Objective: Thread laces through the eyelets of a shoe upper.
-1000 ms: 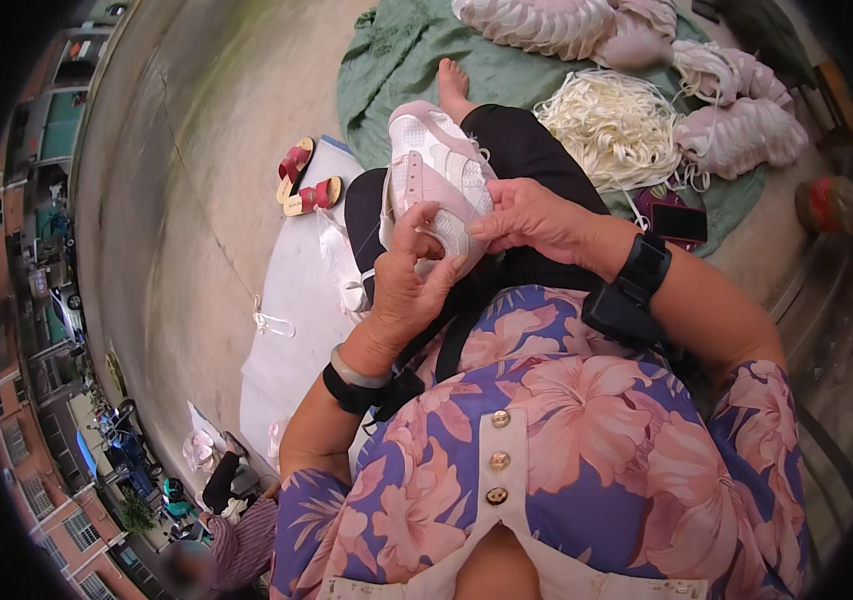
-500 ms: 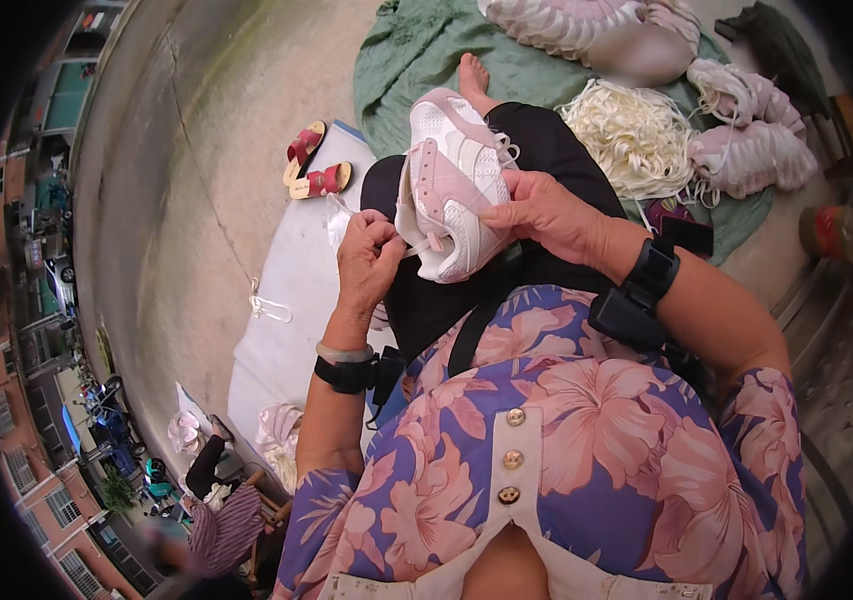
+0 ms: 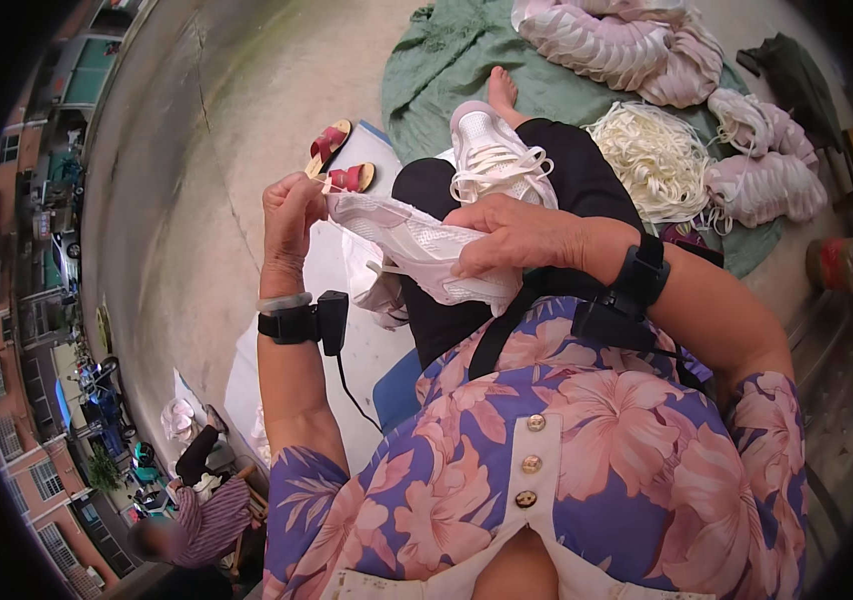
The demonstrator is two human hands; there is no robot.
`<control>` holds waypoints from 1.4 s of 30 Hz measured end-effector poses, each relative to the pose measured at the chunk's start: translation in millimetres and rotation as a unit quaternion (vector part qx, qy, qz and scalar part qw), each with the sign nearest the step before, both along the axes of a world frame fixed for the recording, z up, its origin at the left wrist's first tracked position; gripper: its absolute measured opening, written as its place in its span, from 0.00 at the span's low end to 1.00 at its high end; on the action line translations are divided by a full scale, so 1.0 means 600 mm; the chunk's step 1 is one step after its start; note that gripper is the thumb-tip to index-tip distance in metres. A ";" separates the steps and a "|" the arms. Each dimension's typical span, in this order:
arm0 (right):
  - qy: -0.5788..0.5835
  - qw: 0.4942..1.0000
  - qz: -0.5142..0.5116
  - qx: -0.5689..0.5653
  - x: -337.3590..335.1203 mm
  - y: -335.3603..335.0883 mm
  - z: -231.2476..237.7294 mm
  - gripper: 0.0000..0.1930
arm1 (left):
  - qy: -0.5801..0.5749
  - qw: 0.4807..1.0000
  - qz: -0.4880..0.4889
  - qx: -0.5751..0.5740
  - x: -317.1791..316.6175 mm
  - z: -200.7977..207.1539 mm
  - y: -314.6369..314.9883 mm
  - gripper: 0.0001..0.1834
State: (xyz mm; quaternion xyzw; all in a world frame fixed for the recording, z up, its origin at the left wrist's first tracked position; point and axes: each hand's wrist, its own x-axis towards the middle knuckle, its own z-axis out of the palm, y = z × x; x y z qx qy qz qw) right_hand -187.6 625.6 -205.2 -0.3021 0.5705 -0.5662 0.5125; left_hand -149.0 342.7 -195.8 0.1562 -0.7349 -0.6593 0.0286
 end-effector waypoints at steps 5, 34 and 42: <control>0.081 0.979 0.166 0.085 0.003 0.002 0.037 0.15 | -0.140 0.964 -0.224 0.027 -0.066 -0.053 0.000 0.09; -0.292 0.953 -0.038 -0.070 0.012 0.122 -0.051 0.22 | -0.085 0.989 -0.038 -0.114 0.178 -0.059 0.230 0.15; -0.251 0.945 -0.195 -0.081 0.009 0.118 -0.079 0.23 | -0.231 0.959 -0.113 -0.121 0.138 -0.041 0.215 0.20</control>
